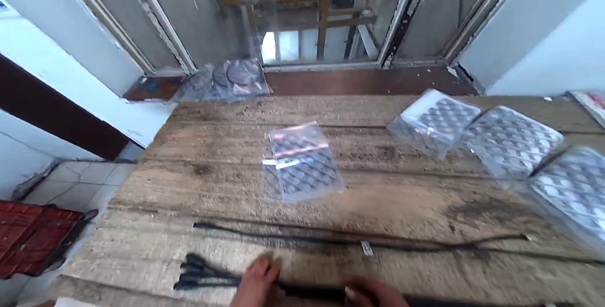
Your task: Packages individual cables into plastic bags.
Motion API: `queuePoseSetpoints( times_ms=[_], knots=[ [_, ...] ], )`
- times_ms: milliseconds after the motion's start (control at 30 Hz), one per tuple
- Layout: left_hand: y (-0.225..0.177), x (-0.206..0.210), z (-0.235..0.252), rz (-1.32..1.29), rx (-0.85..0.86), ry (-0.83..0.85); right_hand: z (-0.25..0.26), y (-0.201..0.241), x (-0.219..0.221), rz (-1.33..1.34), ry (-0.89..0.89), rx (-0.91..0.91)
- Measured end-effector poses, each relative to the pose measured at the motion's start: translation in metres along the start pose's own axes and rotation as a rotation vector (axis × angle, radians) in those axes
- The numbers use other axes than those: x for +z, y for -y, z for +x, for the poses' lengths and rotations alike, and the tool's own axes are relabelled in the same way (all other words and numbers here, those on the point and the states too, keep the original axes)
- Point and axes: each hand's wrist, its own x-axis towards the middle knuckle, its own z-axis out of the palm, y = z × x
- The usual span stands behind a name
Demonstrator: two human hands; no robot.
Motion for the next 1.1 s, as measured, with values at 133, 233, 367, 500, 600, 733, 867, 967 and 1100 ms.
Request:
queuePoseSetpoints(
  times_ms=[133, 233, 367, 500, 600, 733, 867, 967, 1100],
  knots=[
    [0.000, -0.011, -0.012, -0.063, 0.161, -0.303, -0.036, -0.017, 0.002, 0.139, 0.118, 0.162],
    [0.005, -0.020, -0.018, -0.073, 0.408, -0.483, -0.065, -0.045, -0.005, 0.719, -0.045, 0.113],
    [0.009, -0.015, -0.026, -0.066, 0.473, -0.504, -0.070, -0.069, -0.045, 1.106, -0.806, 0.139],
    [-0.009, 0.002, -0.026, -0.077, 0.467, -0.518, -0.071, -0.054, -0.028, 1.108, -0.876, 0.120],
    [-0.003, 0.007, -0.023, -0.079, 0.479, -0.463, -0.072, -0.054, -0.012, 1.119, -0.759, 0.102],
    [0.006, 0.022, -0.013, -0.087, 0.552, -0.430, -0.084, -0.059, -0.031, 1.088, -0.716, 0.140],
    [0.002, 0.034, -0.027, -0.025, 0.345, -0.580, -0.102, -0.089, -0.073, 1.077, -0.979, 0.253],
    [-0.010, 0.054, -0.050, -0.276, -0.023, -0.639, -0.113, -0.086, -0.079, 1.024, -1.031, 0.283],
    [-0.025, 0.046, -0.045, -1.389, -0.349, -0.295, -0.121, -0.079, -0.084, 1.018, -1.018, 0.272]
  ],
)
